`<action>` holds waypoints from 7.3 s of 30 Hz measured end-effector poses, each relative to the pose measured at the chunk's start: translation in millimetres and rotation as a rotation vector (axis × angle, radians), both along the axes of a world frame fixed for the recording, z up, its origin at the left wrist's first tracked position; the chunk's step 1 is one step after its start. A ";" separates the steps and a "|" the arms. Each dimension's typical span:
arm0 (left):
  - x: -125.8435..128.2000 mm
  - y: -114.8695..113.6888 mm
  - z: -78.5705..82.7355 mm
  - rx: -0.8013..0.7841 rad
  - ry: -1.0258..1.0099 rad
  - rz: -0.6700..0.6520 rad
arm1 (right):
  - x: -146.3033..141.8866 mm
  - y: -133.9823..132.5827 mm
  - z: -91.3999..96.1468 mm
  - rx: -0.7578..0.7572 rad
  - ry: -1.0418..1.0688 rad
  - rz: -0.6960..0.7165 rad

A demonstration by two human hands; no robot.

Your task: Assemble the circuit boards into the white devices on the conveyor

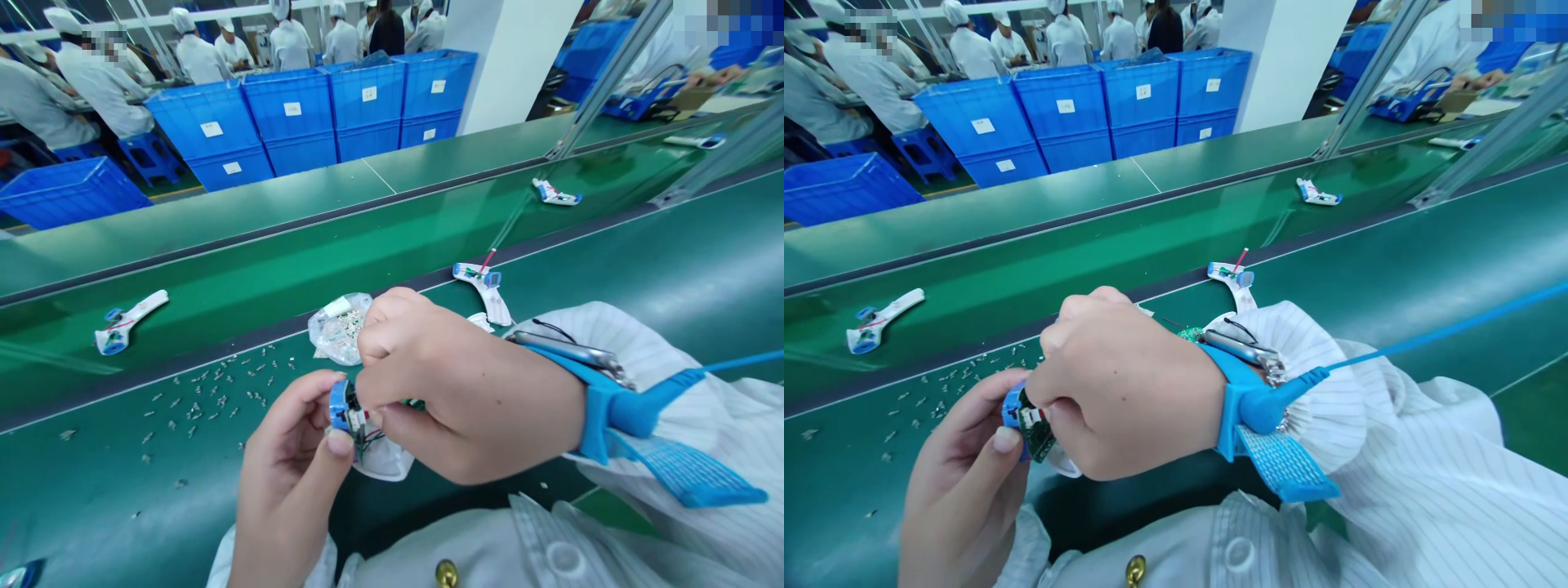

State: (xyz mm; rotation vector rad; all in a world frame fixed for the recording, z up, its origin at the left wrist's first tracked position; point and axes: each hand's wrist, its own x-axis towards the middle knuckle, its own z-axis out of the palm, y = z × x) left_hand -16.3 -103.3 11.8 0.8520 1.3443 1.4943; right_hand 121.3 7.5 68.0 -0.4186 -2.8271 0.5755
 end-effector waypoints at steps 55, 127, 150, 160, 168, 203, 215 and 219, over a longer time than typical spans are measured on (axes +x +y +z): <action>29.8 3.6 -21.5 -0.026 1.115 0.260 | -12.3 -23.8 -39.8 -0.772 0.710 -0.593; 19.5 5.0 -13.2 -0.213 1.075 -0.158 | 25.9 161.2 -63.2 -0.315 0.169 -1.003; -7.3 24.0 -20.1 -0.036 1.148 -0.398 | -181.7 202.2 -152.4 0.142 -0.491 -0.323; -25.7 16.0 -15.1 0.048 1.059 0.304 | -59.0 146.8 -62.8 -0.386 -0.267 -0.069; -9.5 20.8 -19.8 0.020 1.109 0.292 | -21.9 60.0 -57.5 -1.227 -0.047 0.220; -6.7 12.3 -13.5 0.006 0.569 0.197 | -19.1 8.5 -52.4 -0.600 0.581 -0.102; -7.2 28.7 -17.4 0.055 -0.255 0.103 | -10.7 37.9 -57.2 -0.395 0.603 -0.393; -6.4 31.3 -16.2 0.057 -0.322 0.112 | -7.3 24.6 -54.7 -0.219 0.511 -0.093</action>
